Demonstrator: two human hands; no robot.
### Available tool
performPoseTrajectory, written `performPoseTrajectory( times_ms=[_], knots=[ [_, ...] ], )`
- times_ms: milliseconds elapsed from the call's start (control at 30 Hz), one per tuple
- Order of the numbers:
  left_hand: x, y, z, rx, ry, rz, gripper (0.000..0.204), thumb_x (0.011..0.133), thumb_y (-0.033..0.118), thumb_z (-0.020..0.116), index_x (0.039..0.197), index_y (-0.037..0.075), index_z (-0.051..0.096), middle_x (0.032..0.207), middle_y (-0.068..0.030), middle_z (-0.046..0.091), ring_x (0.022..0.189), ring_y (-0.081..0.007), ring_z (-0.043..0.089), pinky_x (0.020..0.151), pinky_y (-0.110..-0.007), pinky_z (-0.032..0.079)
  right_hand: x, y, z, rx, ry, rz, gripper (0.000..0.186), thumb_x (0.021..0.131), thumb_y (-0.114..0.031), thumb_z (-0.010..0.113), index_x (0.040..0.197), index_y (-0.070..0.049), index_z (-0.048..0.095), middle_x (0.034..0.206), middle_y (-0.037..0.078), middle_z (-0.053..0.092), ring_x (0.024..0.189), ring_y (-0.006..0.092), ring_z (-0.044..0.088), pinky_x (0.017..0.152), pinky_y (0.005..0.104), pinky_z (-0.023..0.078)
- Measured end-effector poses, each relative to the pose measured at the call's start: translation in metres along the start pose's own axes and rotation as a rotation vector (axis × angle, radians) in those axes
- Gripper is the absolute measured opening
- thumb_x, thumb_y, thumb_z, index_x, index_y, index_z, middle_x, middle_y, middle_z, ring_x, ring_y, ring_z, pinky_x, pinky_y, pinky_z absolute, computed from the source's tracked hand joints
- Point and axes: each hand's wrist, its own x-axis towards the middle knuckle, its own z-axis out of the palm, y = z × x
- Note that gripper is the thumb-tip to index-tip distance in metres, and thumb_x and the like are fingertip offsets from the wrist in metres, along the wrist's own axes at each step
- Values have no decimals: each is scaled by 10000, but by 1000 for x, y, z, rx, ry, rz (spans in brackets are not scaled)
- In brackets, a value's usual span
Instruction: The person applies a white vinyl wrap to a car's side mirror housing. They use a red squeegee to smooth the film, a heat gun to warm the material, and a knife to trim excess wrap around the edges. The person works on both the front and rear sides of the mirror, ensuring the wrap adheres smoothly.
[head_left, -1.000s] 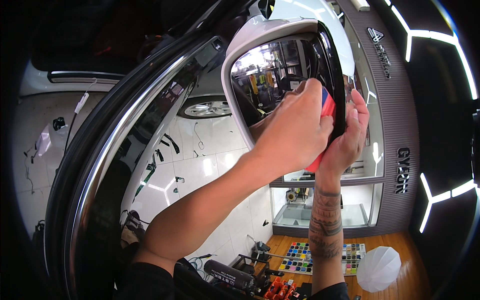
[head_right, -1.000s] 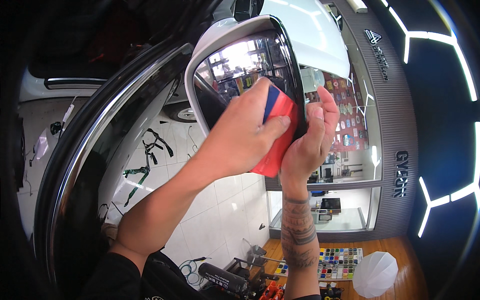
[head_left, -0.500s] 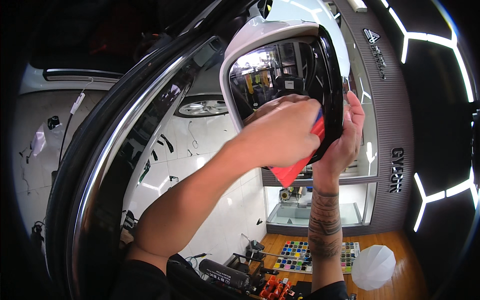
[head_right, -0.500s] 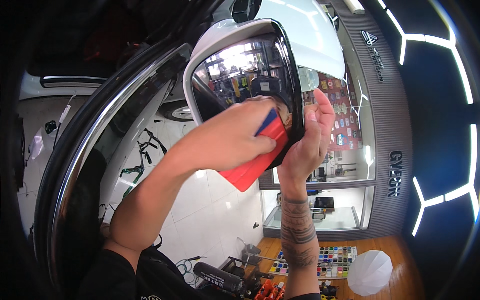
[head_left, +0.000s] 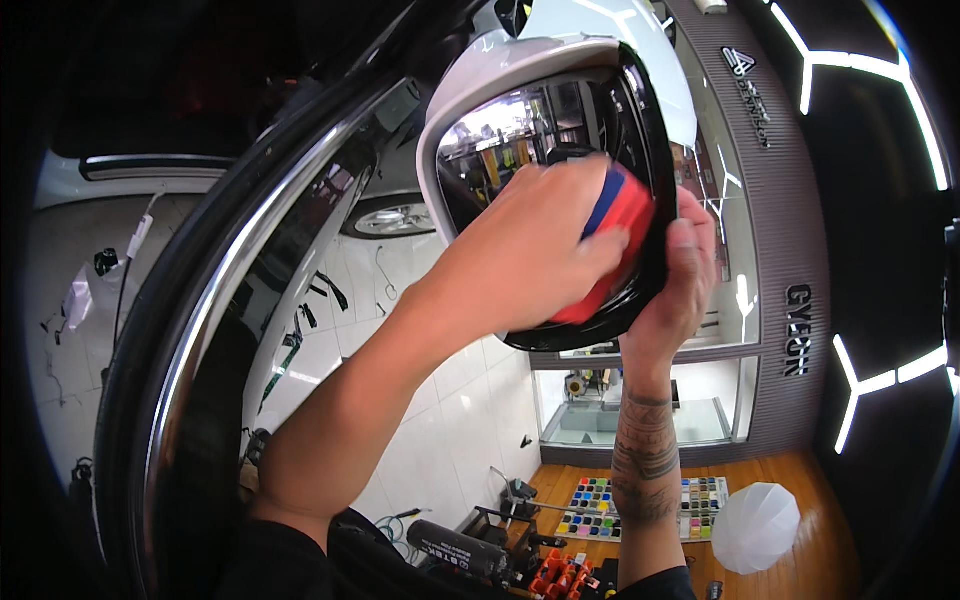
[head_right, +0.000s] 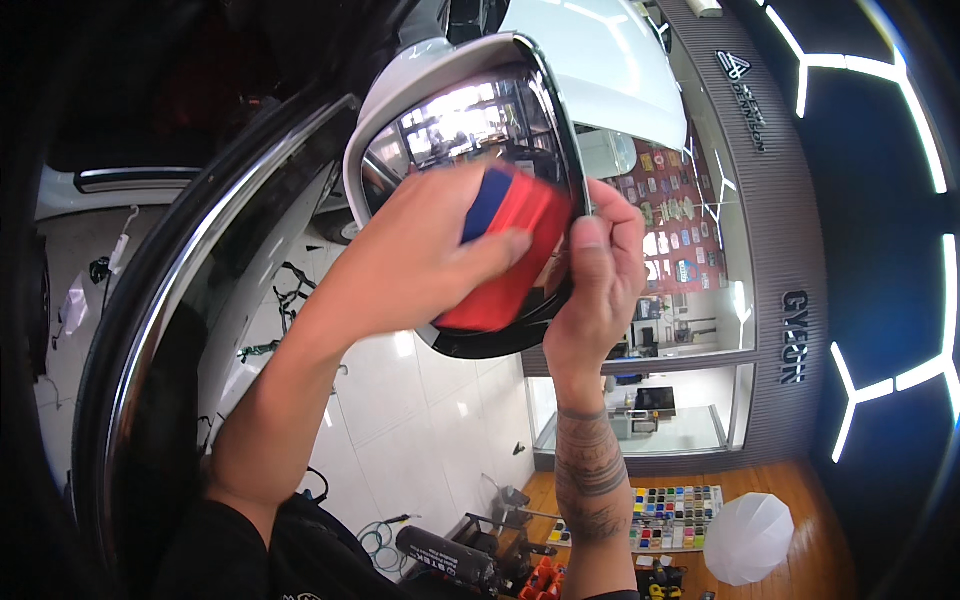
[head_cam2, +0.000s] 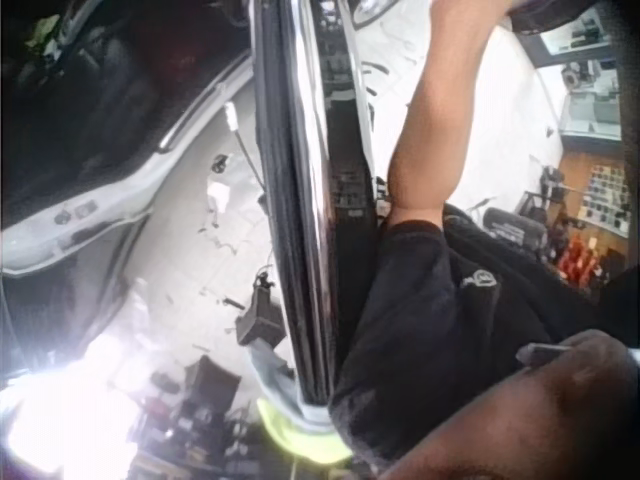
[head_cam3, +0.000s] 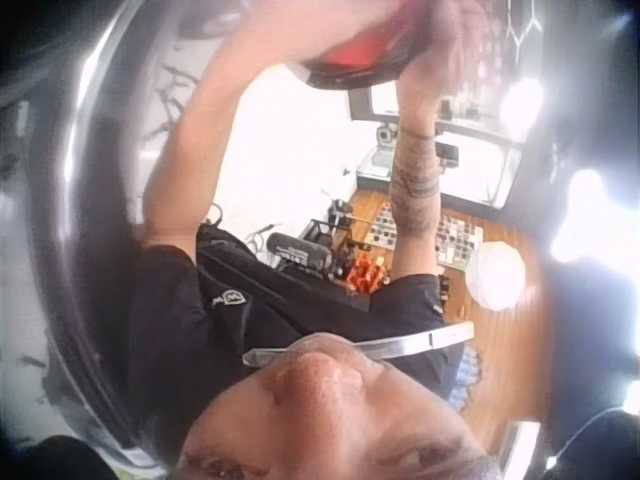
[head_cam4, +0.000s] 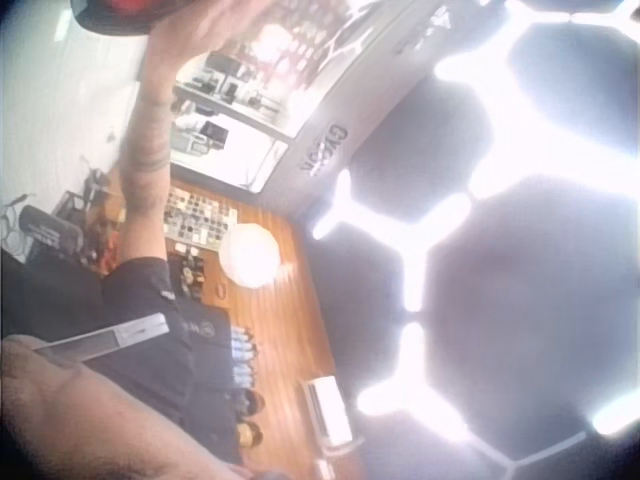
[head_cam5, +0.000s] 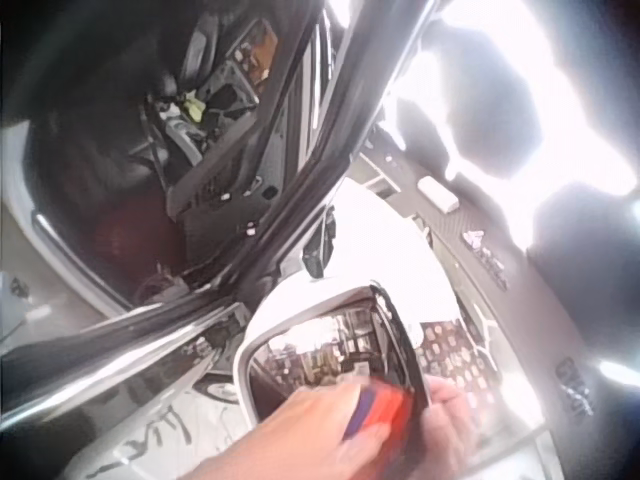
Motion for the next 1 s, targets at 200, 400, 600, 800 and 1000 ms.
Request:
performPoseTrajectory(
  times_ms=[200,400,600,800,1000],
  knots=[
    [-30,11,-32,372,-155,306,231,745,121,676,893,-55,658,1244,-227,603,1207,-376,544,974,-423,459,-14,14,3,-502,105,-137,302,903,-93,590,1164,59,588,1027,66,569,894,147,566,808,255,457],
    [-32,6,-9,479,-362,379,135,691,107,682,747,-13,709,1507,-167,408,1445,-338,297,1166,-451,301,-45,6,39,94,421,257,290,981,-160,588,1191,40,592,1128,114,646,1004,167,621,846,290,495],
    [-28,3,1,520,-332,387,181,707,105,658,819,-21,725,1461,-177,462,1403,-334,367,1140,-461,333,-41,4,34,244,517,304,128,941,-92,628,1039,-10,613,935,34,654,787,103,603,668,225,476],
    [-20,12,22,568,-239,276,349,721,75,605,1031,-55,697,1368,-204,551,1308,-344,492,1100,-464,380,-28,-1,33,64,590,219,109,856,44,680,935,-10,627,889,46,650,777,108,600,704,246,501],
    [-18,18,11,585,-309,160,566,685,106,613,1221,-76,611,1358,-211,547,1307,-343,480,1091,-437,407,-30,0,32,11,527,215,96,872,31,671,953,13,623,951,76,658,859,139,620,781,282,518]
  ],
)
